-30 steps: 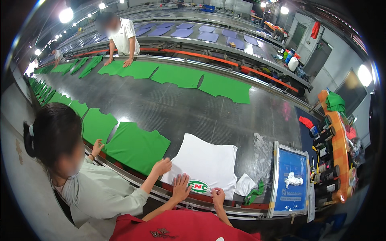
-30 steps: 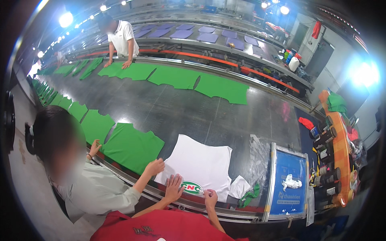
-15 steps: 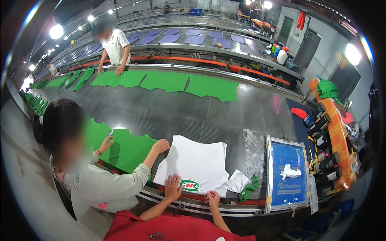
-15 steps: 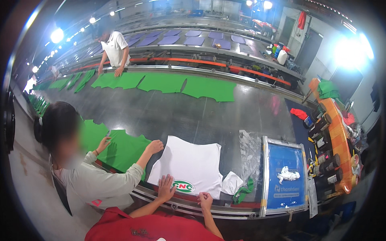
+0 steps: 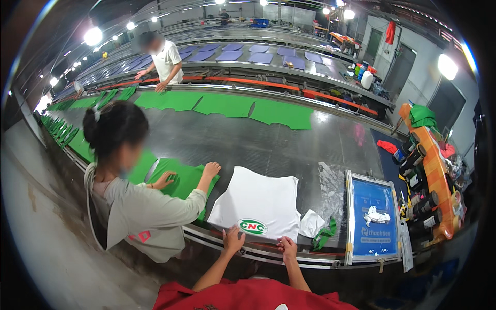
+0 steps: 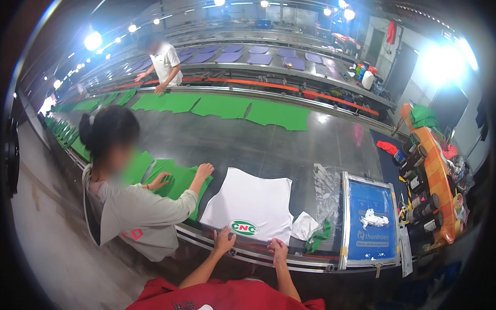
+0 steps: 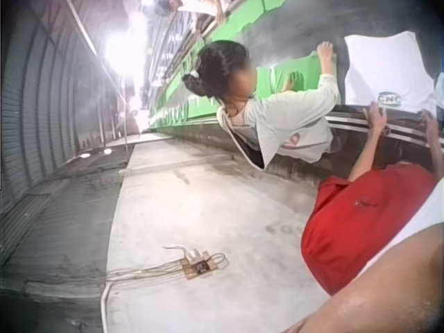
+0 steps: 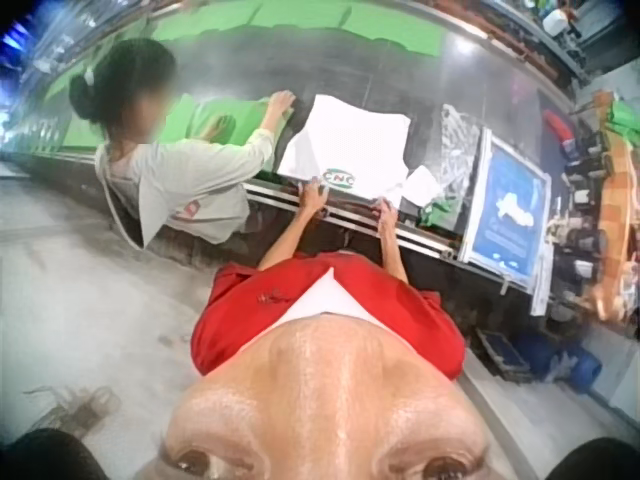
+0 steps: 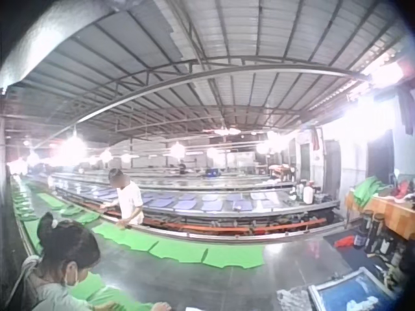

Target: The person places a white t-shirt on a conveyor table, smooths it, then uses a squeegee to pull white ink across a screen-printing frame to imprint a logo. The person repeats the process on green t-shirts, lifting the frame to reveal the printed design.

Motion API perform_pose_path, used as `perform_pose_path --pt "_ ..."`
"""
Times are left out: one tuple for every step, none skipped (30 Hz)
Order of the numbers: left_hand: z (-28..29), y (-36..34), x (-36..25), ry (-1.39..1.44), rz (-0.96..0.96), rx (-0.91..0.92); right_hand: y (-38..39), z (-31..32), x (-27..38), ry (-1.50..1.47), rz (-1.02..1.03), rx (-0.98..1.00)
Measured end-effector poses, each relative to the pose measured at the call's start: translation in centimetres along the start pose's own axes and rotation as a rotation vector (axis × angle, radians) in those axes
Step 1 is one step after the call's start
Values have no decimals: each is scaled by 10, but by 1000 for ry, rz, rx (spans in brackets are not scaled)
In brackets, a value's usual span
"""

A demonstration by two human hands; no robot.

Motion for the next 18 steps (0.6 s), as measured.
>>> perform_pose_path --pt "11 4 0 171 23 -20 5 5 7 25 24 23" --pt "19 14 7 266 78 -1 15 10 6 52 14 7" --pt "48 30 4 300 -28 -193 23 8 3 67 -2 30" --pt "72 57 -1 337 -128 -375 37 14 1 90 -23 41" --pt "92 86 -16 339 -176 -475 49 35 -1 99 -48 48" --pt "100 111 4 342 -108 -508 65 28 -8 101 -66 58" --pt "99 139 20 365 -51 -538 76 32 -14 142 -72 69" --pt "94 168 40 387 6 -569 87 40 -22 184 -78 82" --pt "75 195 67 388 138 -476 103 43 -34 211 -115 92" --pt "52 228 96 386 268 -378 122 44 -45 242 -148 105" --pt "20 269 126 405 361 -306 140 52 -59 227 -183 94" --pt "-16 310 158 426 454 -244 153 55 -71 217 -213 94" --pt "-50 353 184 272 493 -57 169 58 -81 246 -244 92" --pt "-86 400 212 273 513 144 188 61 -89 265 -279 93" --pt "-110 441 231 458 379 206 203 54 -94 247 -348 159" --pt "-128 476 236 406 509 388 210 71 -89 297 -320 121" --pt "-141 507 237 348 655 577 218 91 -83 346 -296 77" --pt "-143 522 238 333 711 632 219 99 -77 394 -265 61"
Point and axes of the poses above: each hand's wrist, its own y-axis away from the middle knuckle, its own z-axis out of the back of the hand, x = y × z, the point moved 9 cm from there along -y, towards the middle knuckle, and after that the axes turned 7 degrees about -y, right-handed, at the moved point
